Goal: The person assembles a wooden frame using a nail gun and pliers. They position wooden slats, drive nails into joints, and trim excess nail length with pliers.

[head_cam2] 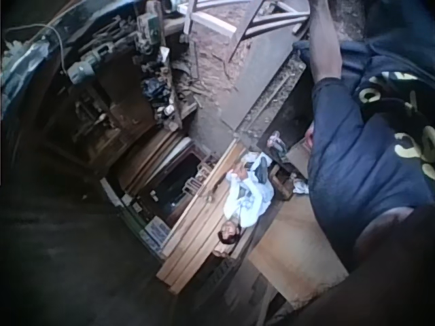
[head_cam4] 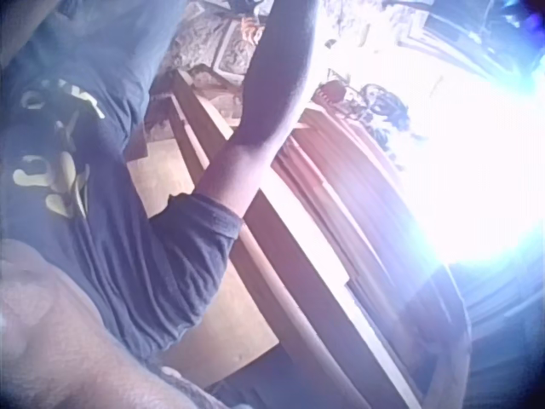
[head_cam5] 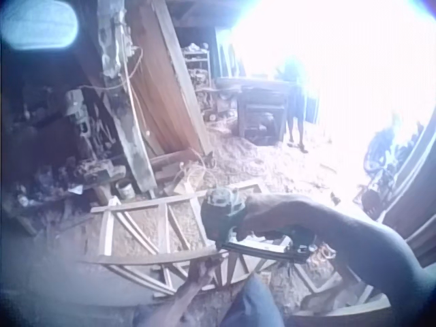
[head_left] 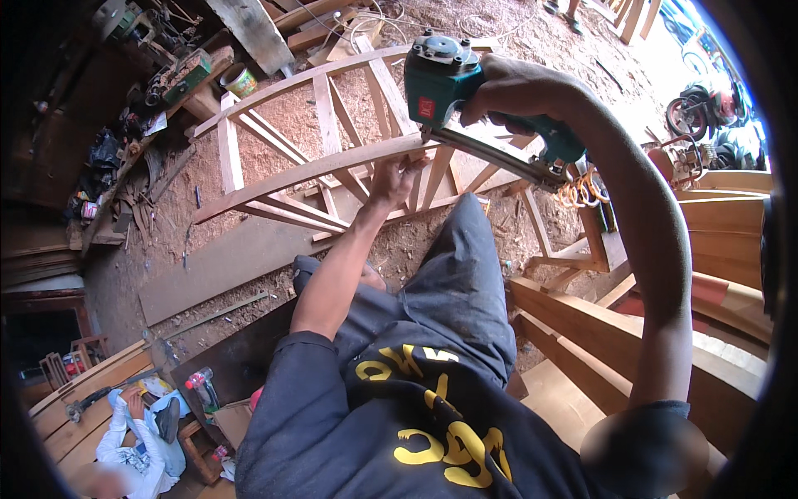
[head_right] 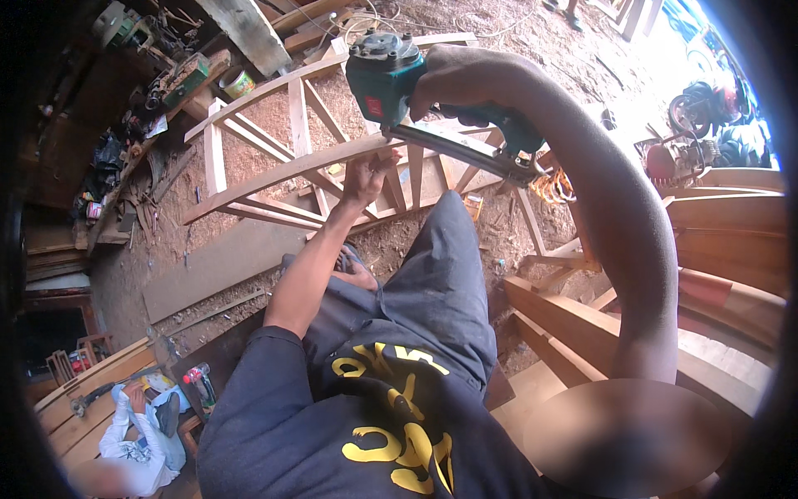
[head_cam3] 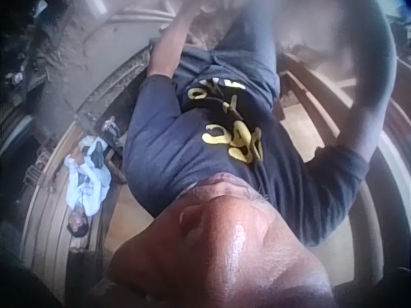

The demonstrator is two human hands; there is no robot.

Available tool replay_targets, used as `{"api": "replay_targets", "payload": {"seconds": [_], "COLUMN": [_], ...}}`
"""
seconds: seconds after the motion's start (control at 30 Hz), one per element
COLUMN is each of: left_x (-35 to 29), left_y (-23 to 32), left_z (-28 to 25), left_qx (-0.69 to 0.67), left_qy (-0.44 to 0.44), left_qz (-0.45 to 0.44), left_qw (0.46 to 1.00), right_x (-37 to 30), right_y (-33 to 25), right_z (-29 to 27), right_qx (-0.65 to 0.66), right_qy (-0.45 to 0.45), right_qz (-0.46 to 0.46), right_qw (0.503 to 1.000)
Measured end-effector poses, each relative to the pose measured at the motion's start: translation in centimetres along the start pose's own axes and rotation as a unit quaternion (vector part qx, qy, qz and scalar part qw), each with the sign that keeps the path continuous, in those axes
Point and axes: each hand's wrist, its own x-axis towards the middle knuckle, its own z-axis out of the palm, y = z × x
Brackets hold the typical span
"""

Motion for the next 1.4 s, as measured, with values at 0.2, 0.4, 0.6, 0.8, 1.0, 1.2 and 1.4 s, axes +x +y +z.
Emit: {"api": "replay_targets", "payload": {"seconds": [0.2, 0.4, 0.6, 0.8, 1.0, 1.2, 1.4], "left_x": [0.1, 0.6, 0.5, 0.5, 0.3, 0.5, 0.3], "left_y": [0.1, 0.0, 0.9, 0.9, 0.3, 0.3, 0.1], "left_z": [-1.2, -1.0, -1.5, -1.3, -1.7, -1.6, -1.4], "left_qx": [0.068, 0.024, 0.013, 0.000, 0.006, 0.034, -0.021], "left_qy": [-0.041, -0.059, -0.069, -0.063, -0.083, -0.097, -0.070], "left_qz": [-0.032, -0.052, -0.034, -0.037, -0.082, -0.075, -0.079], "left_qw": [0.996, 0.997, 0.997, 0.997, 0.993, 0.992, 0.994], "right_x": [-1.2, -0.3, 0.1, 0.1, 0.3, -0.8, -1.0], "right_y": [-2.0, -1.2, -1.3, -1.6, -2.1, -3.3, -3.4], "right_z": [0.9, 0.6, 0.5, 1.2, 1.0, 0.7, 0.8], "right_qx": [-0.027, 0.020, 0.058, 0.043, -0.022, -0.080, -0.060], "right_qy": [0.003, -0.014, -0.015, 0.004, -0.021, 0.023, 0.020], "right_qz": [-0.001, 0.017, 0.007, 0.044, 0.007, 0.001, -0.008], "right_qw": [1.000, 1.000, 0.998, 0.998, 1.000, 0.997, 0.998]}}
